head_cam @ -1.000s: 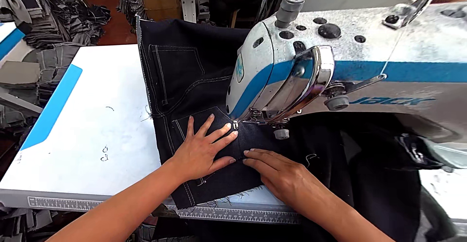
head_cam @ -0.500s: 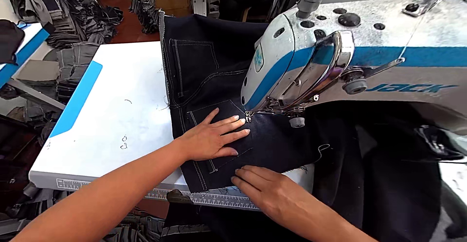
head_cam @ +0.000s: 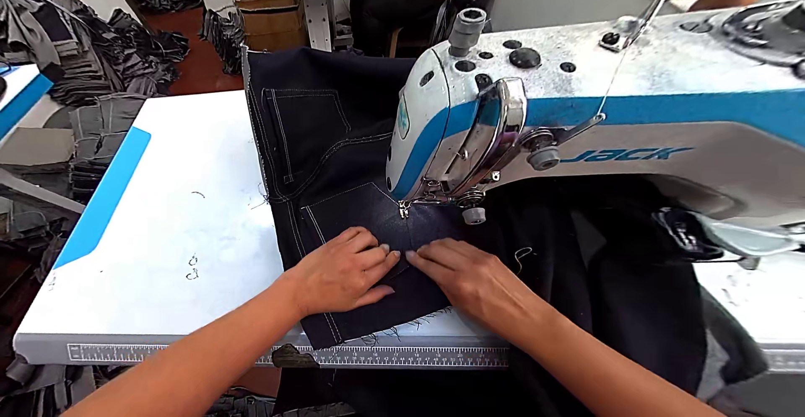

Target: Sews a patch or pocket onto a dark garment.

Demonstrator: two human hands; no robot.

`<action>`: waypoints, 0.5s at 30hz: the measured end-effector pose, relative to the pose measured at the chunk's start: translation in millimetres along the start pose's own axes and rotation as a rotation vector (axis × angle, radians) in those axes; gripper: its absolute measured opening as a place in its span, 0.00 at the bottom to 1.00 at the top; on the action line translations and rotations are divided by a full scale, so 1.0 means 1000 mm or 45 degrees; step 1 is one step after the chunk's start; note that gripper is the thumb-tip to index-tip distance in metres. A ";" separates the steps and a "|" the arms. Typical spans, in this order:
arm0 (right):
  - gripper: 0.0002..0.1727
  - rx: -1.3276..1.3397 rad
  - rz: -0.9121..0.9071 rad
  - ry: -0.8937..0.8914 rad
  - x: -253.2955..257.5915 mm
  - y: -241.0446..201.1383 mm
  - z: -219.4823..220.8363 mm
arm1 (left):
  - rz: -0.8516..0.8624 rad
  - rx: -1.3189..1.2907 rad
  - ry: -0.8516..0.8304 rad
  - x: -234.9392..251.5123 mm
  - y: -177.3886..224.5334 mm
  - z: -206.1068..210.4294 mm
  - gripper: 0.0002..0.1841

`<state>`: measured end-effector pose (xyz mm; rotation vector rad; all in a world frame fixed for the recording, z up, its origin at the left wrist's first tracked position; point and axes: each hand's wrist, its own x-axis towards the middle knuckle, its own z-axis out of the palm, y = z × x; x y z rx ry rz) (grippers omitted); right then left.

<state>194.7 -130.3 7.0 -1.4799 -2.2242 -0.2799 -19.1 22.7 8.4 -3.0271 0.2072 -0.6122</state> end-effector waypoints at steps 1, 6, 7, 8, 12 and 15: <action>0.17 -0.004 -0.009 -0.006 -0.004 -0.005 -0.002 | -0.047 0.043 0.008 0.003 0.010 -0.001 0.23; 0.14 0.262 0.120 0.010 0.003 0.009 -0.010 | -0.458 0.243 -0.200 0.038 0.058 -0.006 0.12; 0.14 0.307 0.170 0.020 0.010 0.016 -0.010 | -0.537 0.279 -0.268 0.047 0.065 -0.006 0.14; 0.14 0.316 0.214 0.034 0.017 0.021 -0.009 | -0.587 0.317 -0.304 0.055 0.069 -0.004 0.15; 0.11 0.397 0.359 -0.047 0.030 0.023 0.004 | -0.594 0.219 -0.059 0.056 0.052 0.008 0.08; 0.10 0.493 0.486 -0.123 0.032 0.024 0.004 | -0.863 -0.370 -0.160 0.054 0.020 -0.010 0.10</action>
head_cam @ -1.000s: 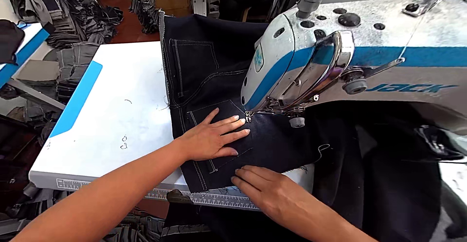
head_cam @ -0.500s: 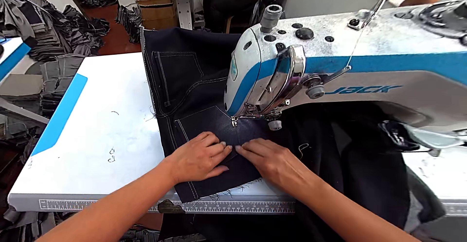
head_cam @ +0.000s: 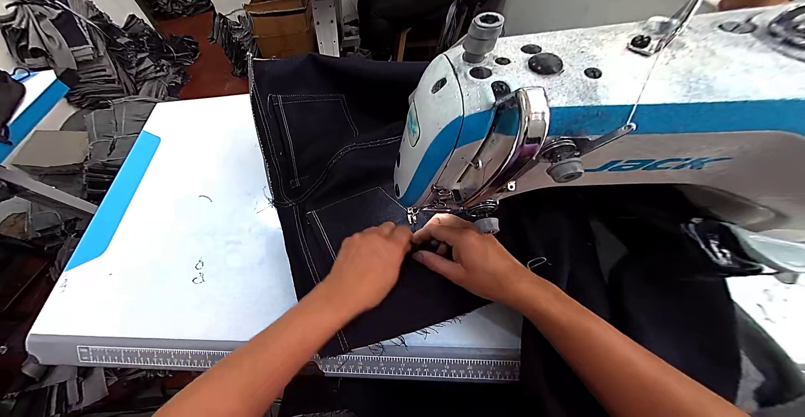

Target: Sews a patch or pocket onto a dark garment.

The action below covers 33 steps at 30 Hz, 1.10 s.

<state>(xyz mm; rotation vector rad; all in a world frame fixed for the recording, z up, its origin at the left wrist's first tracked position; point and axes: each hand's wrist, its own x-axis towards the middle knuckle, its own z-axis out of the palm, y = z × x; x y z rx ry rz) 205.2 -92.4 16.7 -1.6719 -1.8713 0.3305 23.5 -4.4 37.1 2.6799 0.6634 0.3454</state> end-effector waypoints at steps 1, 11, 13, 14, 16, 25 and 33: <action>0.09 0.035 0.059 -0.030 0.001 -0.001 -0.002 | -0.096 -0.182 -0.137 0.006 -0.008 -0.010 0.13; 0.09 0.128 0.245 -0.085 0.010 -0.006 -0.003 | -0.174 -0.347 -0.042 0.007 -0.020 -0.009 0.13; 0.09 0.144 0.231 -0.069 0.010 -0.003 -0.002 | -0.163 -0.314 0.015 0.007 -0.019 -0.005 0.10; 0.10 0.149 0.221 -0.066 0.010 -0.002 -0.001 | -0.149 -0.302 0.024 0.007 -0.018 -0.005 0.10; 0.10 0.164 0.219 -0.074 0.011 -0.001 -0.002 | -0.104 -0.284 0.055 0.008 -0.017 -0.003 0.09; 0.08 0.202 0.237 -0.096 0.009 0.000 -0.002 | 0.074 -0.158 0.368 -0.001 -0.024 0.014 0.06; 0.09 0.160 0.325 -0.189 0.011 -0.009 -0.008 | 0.567 0.376 0.683 -0.011 -0.017 0.020 0.07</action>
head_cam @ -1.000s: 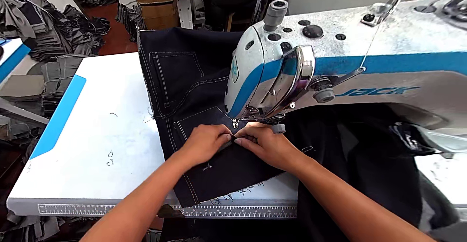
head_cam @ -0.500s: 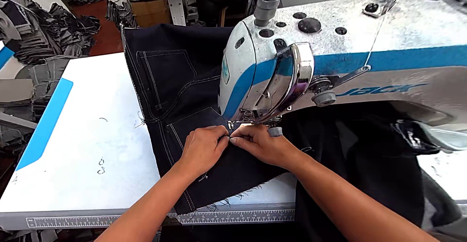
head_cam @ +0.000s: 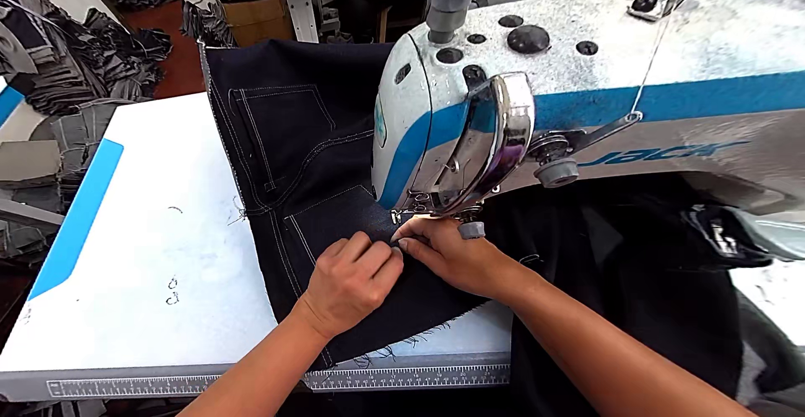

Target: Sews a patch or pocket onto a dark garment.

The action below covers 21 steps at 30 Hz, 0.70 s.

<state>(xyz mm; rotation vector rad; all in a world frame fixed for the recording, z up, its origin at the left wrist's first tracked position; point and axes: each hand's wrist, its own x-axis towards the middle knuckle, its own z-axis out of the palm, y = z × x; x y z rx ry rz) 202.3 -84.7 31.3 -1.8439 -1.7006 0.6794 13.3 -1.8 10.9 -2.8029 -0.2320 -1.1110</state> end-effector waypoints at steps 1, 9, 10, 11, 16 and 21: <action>0.09 0.008 0.020 -0.012 0.000 -0.001 -0.001 | 0.052 0.022 -0.011 -0.002 0.000 0.000 0.08; 0.12 -0.026 -0.007 -0.035 0.001 -0.001 -0.003 | 0.063 0.026 -0.082 -0.008 -0.005 0.003 0.08; 0.13 -0.043 -0.028 -0.022 0.001 0.000 -0.002 | 0.064 0.024 -0.088 -0.008 -0.005 0.003 0.08; 0.13 -0.061 -0.048 -0.009 0.000 0.001 -0.001 | 0.052 0.006 -0.094 -0.008 -0.005 0.002 0.08; 0.13 -0.137 -0.192 0.116 0.000 0.010 0.008 | -0.541 -0.420 -0.246 -0.003 -0.004 -0.004 0.16; 0.13 -0.164 -0.239 0.154 0.001 0.011 0.009 | -0.861 -0.470 -0.568 0.015 -0.006 -0.011 0.12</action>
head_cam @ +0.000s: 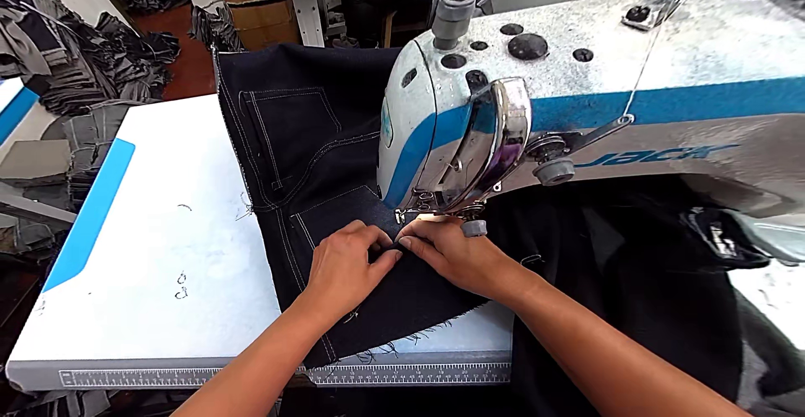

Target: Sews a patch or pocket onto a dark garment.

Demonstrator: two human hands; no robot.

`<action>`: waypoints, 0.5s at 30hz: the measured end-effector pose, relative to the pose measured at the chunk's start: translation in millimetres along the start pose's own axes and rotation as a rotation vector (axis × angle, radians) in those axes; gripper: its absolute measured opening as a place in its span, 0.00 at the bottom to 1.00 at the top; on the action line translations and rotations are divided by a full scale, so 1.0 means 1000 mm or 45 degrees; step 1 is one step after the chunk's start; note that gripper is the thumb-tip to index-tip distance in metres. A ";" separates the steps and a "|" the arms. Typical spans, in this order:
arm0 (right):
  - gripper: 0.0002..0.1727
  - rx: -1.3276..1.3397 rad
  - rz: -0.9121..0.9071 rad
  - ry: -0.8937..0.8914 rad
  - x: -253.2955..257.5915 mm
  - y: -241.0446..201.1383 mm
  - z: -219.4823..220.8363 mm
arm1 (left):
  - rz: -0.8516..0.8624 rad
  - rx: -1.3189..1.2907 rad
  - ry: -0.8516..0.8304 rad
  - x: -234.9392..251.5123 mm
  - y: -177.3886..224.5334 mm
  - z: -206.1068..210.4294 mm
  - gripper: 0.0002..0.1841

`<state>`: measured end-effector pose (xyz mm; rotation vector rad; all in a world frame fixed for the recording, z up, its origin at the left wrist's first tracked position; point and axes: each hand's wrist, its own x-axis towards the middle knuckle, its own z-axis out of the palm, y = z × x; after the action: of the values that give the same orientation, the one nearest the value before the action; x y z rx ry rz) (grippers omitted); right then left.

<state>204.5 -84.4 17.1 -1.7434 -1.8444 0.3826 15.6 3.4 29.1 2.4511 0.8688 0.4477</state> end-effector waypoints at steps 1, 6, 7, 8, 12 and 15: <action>0.13 0.004 -0.006 0.003 0.000 0.000 0.000 | -0.018 0.011 -0.012 0.001 0.002 0.000 0.10; 0.12 -0.086 -0.133 0.041 -0.003 0.002 -0.002 | -0.027 0.005 0.040 0.001 0.006 0.004 0.06; 0.12 -0.125 -0.181 0.050 -0.003 0.002 -0.002 | -0.013 0.004 0.057 0.000 0.006 0.005 0.06; 0.11 -0.168 -0.223 0.053 -0.004 0.002 -0.003 | 0.009 0.013 0.072 -0.001 0.006 0.007 0.05; 0.09 -0.374 -0.378 0.071 -0.005 -0.004 -0.004 | 0.182 0.139 0.089 -0.013 0.000 0.007 0.08; 0.10 -0.415 -0.456 0.092 -0.009 -0.002 -0.004 | 0.264 0.270 0.117 -0.046 -0.015 -0.002 0.21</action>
<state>205.2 -94.0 20.0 -1.5505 -2.2043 -0.1279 -26.8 -15.8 16.1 2.7493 0.7338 0.5716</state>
